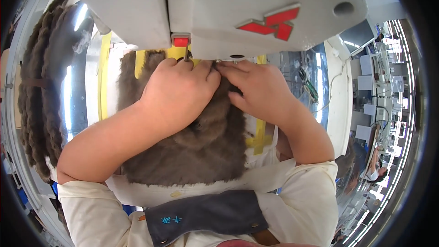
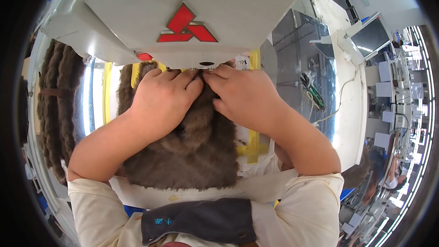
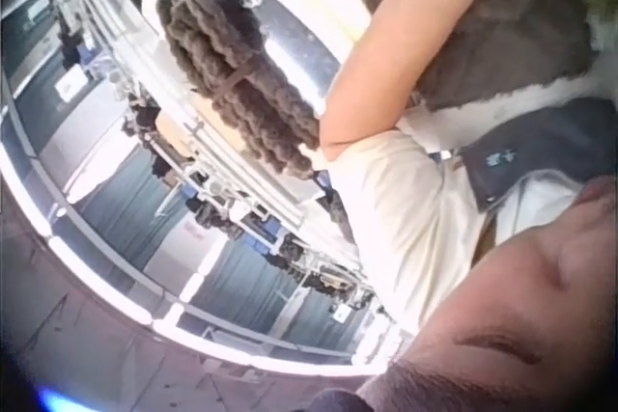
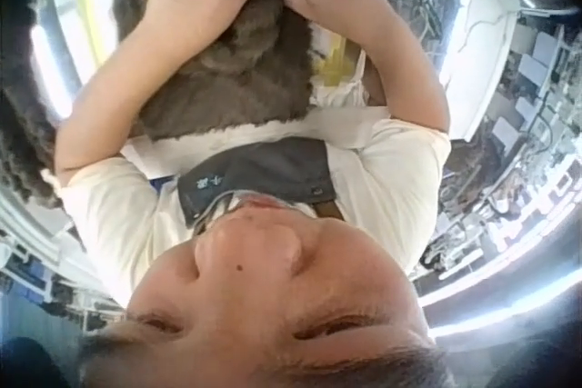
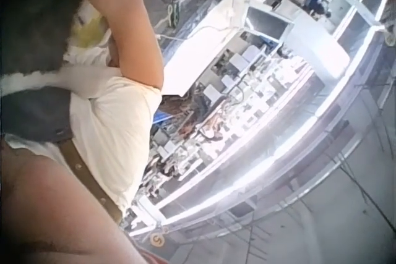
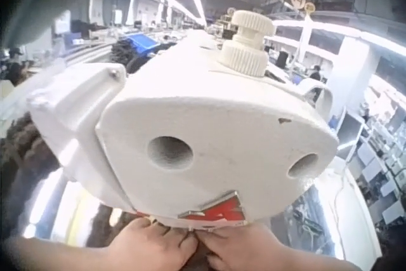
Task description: Sewing together pieces of fur-like material and trimming edges using an industrial sewing machine and snips.
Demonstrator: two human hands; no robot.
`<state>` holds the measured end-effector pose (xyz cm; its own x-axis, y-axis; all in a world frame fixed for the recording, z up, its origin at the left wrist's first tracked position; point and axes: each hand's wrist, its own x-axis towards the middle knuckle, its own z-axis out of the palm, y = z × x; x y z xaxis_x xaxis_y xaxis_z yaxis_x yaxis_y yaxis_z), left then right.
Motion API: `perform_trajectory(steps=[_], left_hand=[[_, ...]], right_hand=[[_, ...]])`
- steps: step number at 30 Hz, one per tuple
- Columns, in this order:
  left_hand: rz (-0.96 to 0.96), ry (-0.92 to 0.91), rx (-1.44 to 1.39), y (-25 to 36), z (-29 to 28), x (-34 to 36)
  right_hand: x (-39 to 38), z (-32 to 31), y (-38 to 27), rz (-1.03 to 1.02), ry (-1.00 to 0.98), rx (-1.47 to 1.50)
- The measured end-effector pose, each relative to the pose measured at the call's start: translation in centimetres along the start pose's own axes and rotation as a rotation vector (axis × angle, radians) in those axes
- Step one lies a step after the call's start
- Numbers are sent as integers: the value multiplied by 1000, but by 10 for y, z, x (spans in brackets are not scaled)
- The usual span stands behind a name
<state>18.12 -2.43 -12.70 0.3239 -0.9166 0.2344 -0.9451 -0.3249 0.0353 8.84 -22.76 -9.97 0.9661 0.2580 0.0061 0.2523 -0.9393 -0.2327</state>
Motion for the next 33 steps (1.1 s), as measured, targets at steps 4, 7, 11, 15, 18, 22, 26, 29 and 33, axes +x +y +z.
perform_trajectory(steps=[4,7,11,15,18,22,26,29,33], left_hand=[[10,66,4,0,2,-1],[25,83,9,-1,3,-1],[48,143,5,-3,6,0],[36,157,-18,-2,7,-1],[28,147,-32,-1,7,0],[19,121,-23,0,4,0],[3,110,1,2,2,-3],[23,123,32,2,3,-2],[65,195,84,2,7,-2]], right_hand=[[1,-1,1,-27,4,-23],[2,-2,2,-41,3,-37],[1,1,5,-80,49,-51],[3,1,4,-73,71,-61],[4,-1,2,-78,38,-92],[4,-1,0,-83,43,-106],[6,-1,-3,-67,22,-130],[6,-1,-3,-67,38,-105],[8,-5,-5,-59,39,-70]])
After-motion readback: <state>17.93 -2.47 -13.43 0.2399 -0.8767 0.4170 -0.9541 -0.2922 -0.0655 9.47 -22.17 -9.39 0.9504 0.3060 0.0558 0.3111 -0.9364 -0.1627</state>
